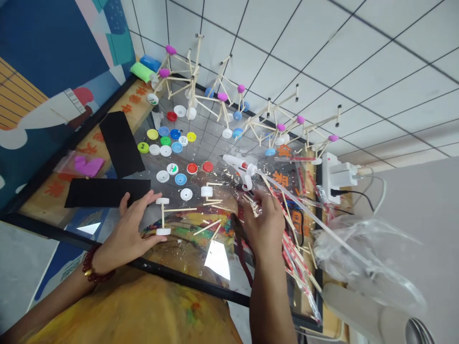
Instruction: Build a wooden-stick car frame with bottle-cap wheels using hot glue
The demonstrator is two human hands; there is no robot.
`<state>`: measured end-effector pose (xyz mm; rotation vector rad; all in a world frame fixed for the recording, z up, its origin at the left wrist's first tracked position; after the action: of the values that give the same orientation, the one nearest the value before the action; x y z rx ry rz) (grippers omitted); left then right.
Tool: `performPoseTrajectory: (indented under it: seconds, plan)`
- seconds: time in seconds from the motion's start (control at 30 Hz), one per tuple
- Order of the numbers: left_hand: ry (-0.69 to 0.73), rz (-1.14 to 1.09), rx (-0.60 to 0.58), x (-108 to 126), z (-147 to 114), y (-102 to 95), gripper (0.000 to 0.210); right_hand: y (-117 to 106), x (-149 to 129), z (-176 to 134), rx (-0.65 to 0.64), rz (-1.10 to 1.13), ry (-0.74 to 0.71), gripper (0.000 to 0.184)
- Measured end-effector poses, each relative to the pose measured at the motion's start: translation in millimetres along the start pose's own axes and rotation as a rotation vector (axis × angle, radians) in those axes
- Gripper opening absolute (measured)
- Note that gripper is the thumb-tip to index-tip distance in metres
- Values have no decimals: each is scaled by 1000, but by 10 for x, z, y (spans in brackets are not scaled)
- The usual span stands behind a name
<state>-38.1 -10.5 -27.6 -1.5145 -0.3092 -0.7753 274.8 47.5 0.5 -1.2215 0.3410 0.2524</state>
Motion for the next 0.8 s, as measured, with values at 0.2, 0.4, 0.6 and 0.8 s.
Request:
performPoseTrajectory:
  seconds: [0.2, 0.4, 0.6, 0.8]
  plan:
    - [14, 9, 13, -5, 7, -5, 103, 110, -712, -400, -191, 125, -494, 18]
    - [5, 9, 17, 16, 2, 2, 110, 470, -992, -436, -325, 19, -632, 25]
    - [0, -10, 6, 29, 1, -4, 112, 567, -1034, -438, -332, -40, -652, 21]
    - [-4, -57, -17, 28, 9, 6, 114, 466, -1026, -411, -254, -81, -577, 23]
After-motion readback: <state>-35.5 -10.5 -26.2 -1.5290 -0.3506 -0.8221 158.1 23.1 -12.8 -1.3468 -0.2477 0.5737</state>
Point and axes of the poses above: each hand's wrist, its own z-axis towards the middle knuckle, its own y-axis out of the palm, x = y × z, the point moved 3 cm from there along z, towards the middle knuckle, and after that the axes turned 3 degrees about y, right-handed, at the moved point
